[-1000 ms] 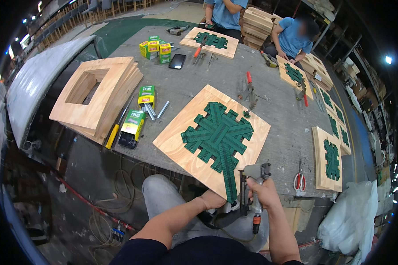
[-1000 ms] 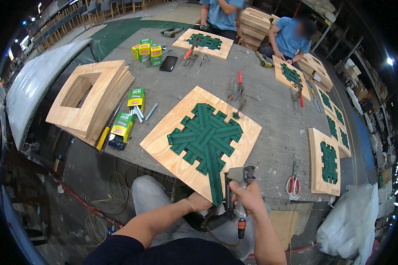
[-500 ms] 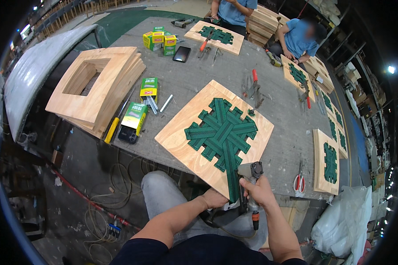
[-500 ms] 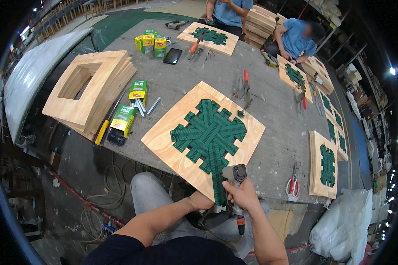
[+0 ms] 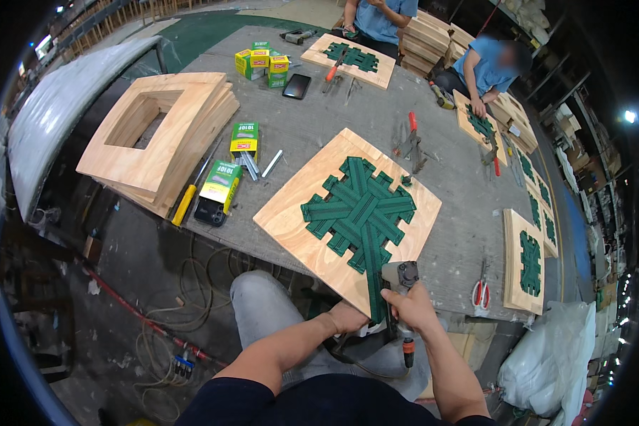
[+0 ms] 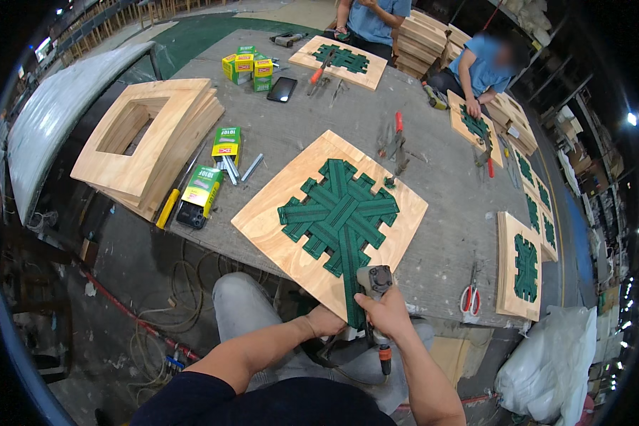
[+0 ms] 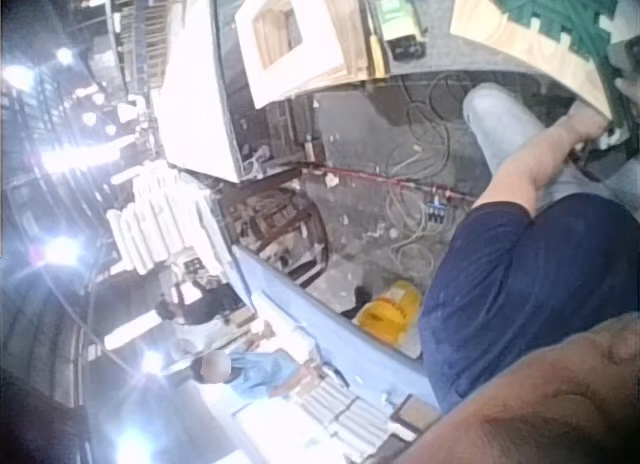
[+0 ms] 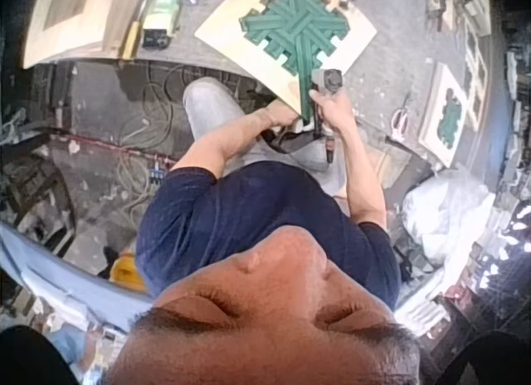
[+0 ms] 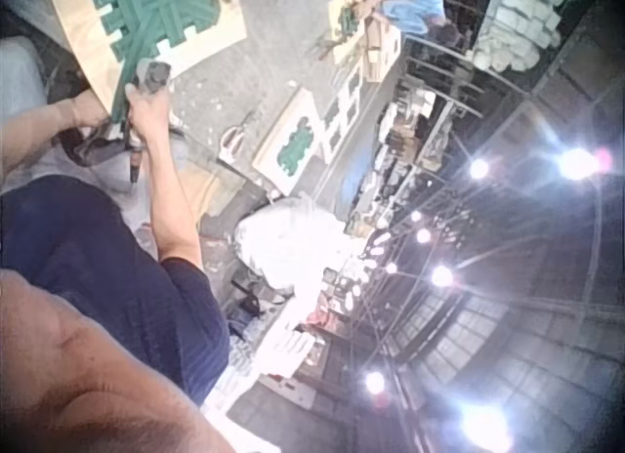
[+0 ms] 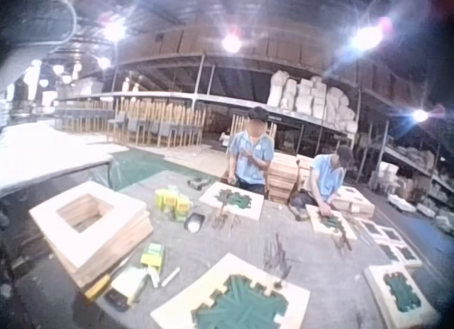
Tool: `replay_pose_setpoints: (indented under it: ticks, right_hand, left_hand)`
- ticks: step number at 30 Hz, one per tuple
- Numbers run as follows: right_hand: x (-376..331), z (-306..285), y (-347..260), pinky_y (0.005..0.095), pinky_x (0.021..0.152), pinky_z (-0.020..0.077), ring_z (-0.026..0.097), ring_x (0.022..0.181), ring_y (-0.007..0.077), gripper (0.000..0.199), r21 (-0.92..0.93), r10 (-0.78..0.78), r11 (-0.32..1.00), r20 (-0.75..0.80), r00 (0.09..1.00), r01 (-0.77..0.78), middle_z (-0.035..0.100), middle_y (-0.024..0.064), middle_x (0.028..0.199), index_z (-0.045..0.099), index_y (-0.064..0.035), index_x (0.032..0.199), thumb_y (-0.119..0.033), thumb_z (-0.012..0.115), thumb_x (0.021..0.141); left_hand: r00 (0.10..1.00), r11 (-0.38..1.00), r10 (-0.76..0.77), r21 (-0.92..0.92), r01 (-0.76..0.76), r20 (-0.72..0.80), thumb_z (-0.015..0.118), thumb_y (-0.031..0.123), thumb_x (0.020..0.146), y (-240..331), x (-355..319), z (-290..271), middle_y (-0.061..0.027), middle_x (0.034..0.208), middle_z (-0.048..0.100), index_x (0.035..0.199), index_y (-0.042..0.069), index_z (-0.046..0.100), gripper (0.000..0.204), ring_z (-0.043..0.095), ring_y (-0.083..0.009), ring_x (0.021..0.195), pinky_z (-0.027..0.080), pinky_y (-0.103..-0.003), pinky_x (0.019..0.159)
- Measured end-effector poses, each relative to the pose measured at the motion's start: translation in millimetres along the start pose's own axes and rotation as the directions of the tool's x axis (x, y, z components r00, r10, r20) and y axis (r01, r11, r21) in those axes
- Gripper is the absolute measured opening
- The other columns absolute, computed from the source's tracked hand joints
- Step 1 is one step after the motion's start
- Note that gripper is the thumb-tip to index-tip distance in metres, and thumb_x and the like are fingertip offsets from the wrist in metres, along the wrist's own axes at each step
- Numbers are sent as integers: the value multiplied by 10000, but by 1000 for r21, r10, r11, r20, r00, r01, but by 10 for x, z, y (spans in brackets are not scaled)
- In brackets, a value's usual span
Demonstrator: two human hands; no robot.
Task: The person weaves green plastic bands into a crisscross pattern on a square wooden board. They use a staple gun to secure the bands at various points and scissors to trim excess material. The person works on one board at a time, completing the pattern before moving to the next.
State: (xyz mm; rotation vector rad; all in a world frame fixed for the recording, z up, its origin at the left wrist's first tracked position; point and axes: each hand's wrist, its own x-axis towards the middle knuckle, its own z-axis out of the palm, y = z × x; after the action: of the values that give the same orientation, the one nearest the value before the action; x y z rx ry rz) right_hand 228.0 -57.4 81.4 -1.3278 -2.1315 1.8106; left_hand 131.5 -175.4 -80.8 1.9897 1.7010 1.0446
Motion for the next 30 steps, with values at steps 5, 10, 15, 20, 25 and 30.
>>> replay_pose_setpoints:
  ticks: [5, 10, 15, 20, 25, 30]
  right_hand:
    - [-46, 68, -53, 272, 440, 436, 544, 488, 90, 174, -15, 3, 1000, 23, 1000, -3, 618, 12, 676, 644, 13, 1034, -74, 740, 918]
    - [0, 60, 9, 277, 439, 439, 558, 489, 99, 187, 18, -19, 1000, 26, 999, 19, 619, 14, 678, 644, 8, 1030, -98, 750, 919]
    - [-39, 139, 45, 288, 433, 437, 576, 480, 113, 220, -45, -10, 999, 54, 998, 13, 619, 24, 673, 632, 6, 1035, -119, 764, 912]
    - [30, 72, 108, 285, 427, 436, 573, 480, 114, 251, -17, -15, 1000, 95, 995, 17, 629, 28, 693, 604, -15, 1088, -114, 757, 916]
    - [-59, -120, 188, 277, 426, 441, 579, 509, 101, 267, 123, -5, 992, -34, 999, 9, 658, 31, 782, 597, -35, 1131, -111, 751, 926]
    - [-149, -281, 250, 275, 427, 440, 584, 511, 103, 216, 190, -4, 982, -69, 998, 17, 664, 29, 777, 634, -30, 1076, -113, 758, 920]
  left_hand:
    - [993, 999, 32, -26, -35, -115, 599, 176, 903, 31, -10, -9, -213, 1226, 642, 1231, 68, 628, 346, 602, -436, 1177, 467, -533, 1034]
    - [999, 997, -49, -50, 50, 12, 592, 184, 919, 18, -30, 59, -215, 1164, 644, 1216, 83, 615, 314, 617, -439, 1130, 487, -525, 999]
    - [998, 998, -64, -13, 64, -5, 599, 263, 955, 6, -105, 210, -212, 1096, 675, 1136, 74, 645, 265, 653, -441, 1035, 531, -525, 912]
    - [941, 947, -302, -69, 314, 150, 562, 338, 1009, 194, -122, 205, -232, 947, 715, 1076, 58, 672, 308, 695, -448, 897, 567, -546, 790]
    - [793, 687, -605, -452, 570, 80, 532, 340, 1068, 693, -258, 422, -198, 921, 738, 1129, 35, 703, 355, 720, -373, 884, 553, -458, 797]
    - [633, 156, -688, -780, 606, 354, 490, 248, 1103, 837, -221, 216, -103, 1013, 777, 1188, -41, 684, 358, 722, -170, 907, 556, -321, 806]
